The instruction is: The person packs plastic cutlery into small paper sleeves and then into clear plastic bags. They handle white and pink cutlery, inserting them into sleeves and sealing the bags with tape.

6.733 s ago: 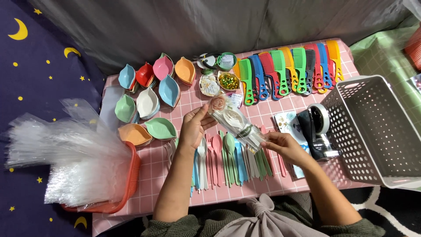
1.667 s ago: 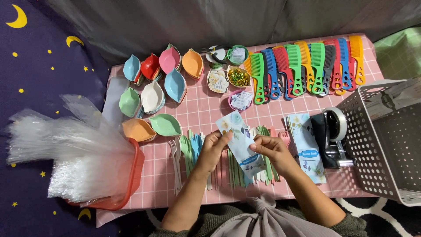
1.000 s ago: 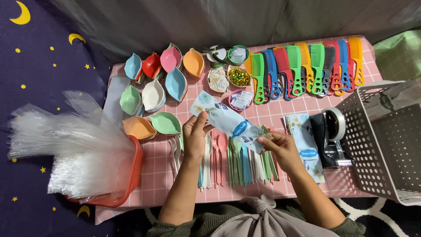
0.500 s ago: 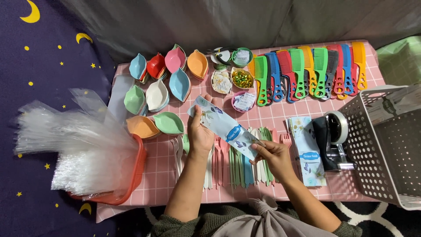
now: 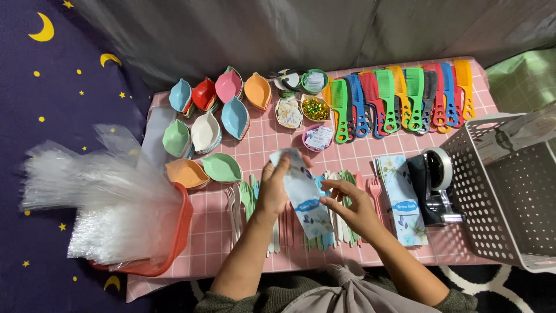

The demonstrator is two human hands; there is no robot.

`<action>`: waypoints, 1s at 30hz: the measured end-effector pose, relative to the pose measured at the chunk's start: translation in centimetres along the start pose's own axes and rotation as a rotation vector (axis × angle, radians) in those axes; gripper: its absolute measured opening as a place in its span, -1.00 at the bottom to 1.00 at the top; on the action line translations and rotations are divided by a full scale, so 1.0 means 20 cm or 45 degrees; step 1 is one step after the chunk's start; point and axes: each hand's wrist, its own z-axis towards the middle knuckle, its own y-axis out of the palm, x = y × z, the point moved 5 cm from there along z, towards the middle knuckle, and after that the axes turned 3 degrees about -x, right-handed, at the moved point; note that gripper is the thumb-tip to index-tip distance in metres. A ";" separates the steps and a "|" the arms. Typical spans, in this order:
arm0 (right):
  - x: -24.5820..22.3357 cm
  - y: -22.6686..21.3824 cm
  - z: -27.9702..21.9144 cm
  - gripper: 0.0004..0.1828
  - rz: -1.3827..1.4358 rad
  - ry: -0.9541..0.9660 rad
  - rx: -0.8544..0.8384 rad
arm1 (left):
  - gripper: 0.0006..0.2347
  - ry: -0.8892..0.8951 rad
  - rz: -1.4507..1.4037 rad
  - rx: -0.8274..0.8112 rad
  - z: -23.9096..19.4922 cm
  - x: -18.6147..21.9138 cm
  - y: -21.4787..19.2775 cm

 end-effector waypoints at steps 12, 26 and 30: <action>-0.25 0.04 0.03 -0.89 -0.255 -0.435 0.204 | -0.82 -0.065 0.428 -0.320 -0.17 0.17 0.25; -0.39 0.03 0.06 -0.84 -0.175 -0.244 0.014 | -0.83 0.108 0.537 -0.592 -0.14 0.14 0.21; -0.38 0.01 0.05 -0.90 -0.146 -0.196 0.002 | -0.75 0.360 0.726 -0.530 -0.26 0.30 0.19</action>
